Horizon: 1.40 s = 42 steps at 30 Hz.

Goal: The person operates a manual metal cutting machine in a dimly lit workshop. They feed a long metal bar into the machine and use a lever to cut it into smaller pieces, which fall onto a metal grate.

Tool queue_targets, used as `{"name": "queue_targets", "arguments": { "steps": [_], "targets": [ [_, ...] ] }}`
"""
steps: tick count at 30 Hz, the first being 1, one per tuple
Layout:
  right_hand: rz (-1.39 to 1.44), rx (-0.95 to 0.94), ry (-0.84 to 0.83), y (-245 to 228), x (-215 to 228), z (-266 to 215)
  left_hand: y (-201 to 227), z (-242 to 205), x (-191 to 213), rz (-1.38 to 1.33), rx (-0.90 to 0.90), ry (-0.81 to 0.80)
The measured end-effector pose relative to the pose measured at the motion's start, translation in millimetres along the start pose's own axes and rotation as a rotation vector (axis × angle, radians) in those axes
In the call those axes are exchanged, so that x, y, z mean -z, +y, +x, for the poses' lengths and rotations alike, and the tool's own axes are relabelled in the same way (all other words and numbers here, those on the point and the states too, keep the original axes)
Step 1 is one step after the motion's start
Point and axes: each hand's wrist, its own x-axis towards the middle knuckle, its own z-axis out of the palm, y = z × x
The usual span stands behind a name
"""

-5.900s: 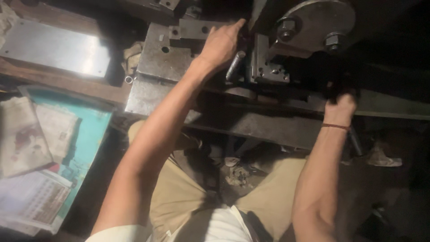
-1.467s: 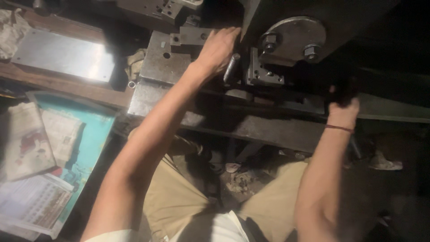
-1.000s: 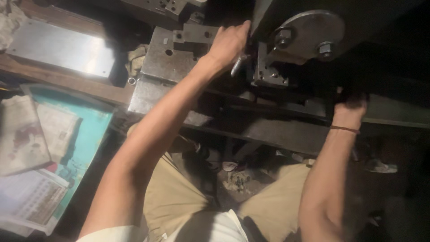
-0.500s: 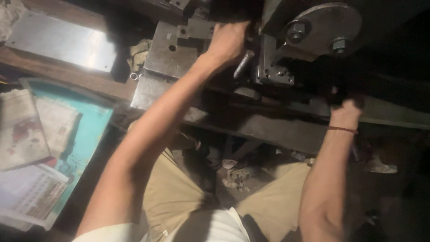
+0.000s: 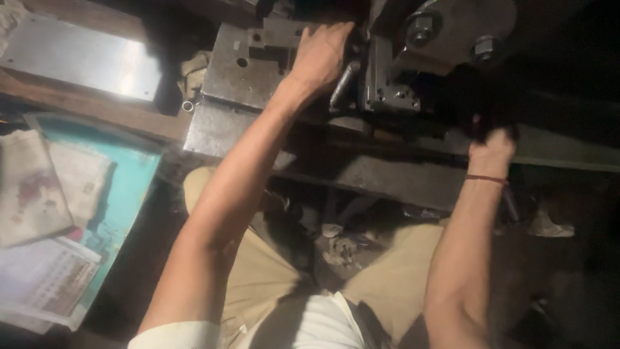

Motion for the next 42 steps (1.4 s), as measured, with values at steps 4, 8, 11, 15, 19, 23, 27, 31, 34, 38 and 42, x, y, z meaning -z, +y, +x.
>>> {"name": "queue_targets", "arguments": {
  "steps": [4,8,11,15,19,23,27,31,34,38,42],
  "targets": [
    [0.048,-0.036,-0.129,12,11,20,-2,1,2,0.023,0.021,-0.002],
    [0.098,-0.032,-0.091,20,31,36,2,2,3,0.029,0.008,0.009],
    [0.058,-0.034,-0.070,27,42,43,1,2,6,0.019,0.005,0.005],
    [0.170,-0.055,-0.101,30,42,54,2,0,8,-0.012,0.025,-0.003],
    [0.154,-0.036,-0.085,30,43,54,3,2,8,-0.014,0.020,0.032],
    [0.209,-0.094,-0.021,29,49,52,4,1,9,0.010,0.019,0.022],
    [0.235,-0.045,-0.062,30,50,52,11,-2,20,-0.001,0.022,-0.016],
    [0.186,0.007,-0.105,31,50,51,15,-8,32,0.018,-0.070,0.006],
    [0.351,-0.101,-0.180,25,51,48,13,-6,33,0.039,-0.083,-0.022],
    [0.488,-0.112,0.085,13,55,47,7,9,22,0.154,-0.083,-0.041],
    [0.518,-0.166,-0.116,2,46,57,13,31,5,0.114,-0.029,-0.134]
  ]
}}
